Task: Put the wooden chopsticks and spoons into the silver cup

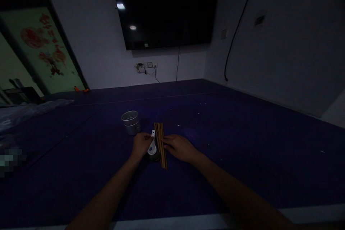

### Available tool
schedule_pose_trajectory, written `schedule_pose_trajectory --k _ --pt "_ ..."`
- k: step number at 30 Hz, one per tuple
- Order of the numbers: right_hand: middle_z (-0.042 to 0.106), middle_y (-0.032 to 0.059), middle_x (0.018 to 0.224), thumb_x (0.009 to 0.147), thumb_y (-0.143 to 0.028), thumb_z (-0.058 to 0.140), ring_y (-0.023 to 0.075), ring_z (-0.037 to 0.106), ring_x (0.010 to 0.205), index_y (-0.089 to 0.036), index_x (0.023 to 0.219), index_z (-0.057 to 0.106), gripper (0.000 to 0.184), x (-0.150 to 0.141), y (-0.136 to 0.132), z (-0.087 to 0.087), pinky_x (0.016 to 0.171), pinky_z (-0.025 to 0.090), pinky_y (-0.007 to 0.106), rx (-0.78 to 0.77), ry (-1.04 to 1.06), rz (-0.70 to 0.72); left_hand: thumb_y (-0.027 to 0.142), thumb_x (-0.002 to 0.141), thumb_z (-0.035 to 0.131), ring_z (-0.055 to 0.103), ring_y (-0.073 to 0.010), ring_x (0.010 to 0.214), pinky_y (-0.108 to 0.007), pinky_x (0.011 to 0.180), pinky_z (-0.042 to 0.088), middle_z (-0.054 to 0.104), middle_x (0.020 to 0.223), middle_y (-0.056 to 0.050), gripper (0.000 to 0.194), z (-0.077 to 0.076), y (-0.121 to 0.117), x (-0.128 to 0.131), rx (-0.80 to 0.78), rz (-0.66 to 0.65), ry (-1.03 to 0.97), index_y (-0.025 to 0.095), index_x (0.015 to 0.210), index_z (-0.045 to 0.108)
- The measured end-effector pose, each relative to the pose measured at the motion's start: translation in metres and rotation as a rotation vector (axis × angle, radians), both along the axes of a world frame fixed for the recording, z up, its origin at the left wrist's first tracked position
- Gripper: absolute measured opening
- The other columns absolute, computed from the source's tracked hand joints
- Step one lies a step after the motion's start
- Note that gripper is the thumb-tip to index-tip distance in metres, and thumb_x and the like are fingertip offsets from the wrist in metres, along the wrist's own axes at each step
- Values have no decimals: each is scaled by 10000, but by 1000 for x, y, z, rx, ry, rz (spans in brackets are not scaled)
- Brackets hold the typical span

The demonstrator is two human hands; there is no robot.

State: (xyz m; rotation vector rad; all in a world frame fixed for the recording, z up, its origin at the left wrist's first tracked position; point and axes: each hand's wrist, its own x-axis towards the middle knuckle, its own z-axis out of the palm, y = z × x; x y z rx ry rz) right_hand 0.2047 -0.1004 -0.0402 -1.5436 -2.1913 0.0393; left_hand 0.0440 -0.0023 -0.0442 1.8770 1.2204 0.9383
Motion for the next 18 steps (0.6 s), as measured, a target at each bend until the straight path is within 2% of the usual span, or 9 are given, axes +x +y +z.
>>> schedule_pose_trajectory --k 8,18 --pt "646 68 1131 882 -233 474 200 572 1076 -222 1119 620 279 -1 0 0 896 434 320 14 -13 -27 207 709 571 627 -154 616 -222 573 422 715 713 -64 168 5 -2 -1 91 4 153 129 701 720" --pt "639 88 1141 886 -253 459 213 576 1071 -194 1139 613 302 2 3 -5 899 437 334 24 -10 -20 221 751 531 626 -150 627 -230 590 426 712 738 -74 233 1 6 -4 149 31 260 113 780 735"
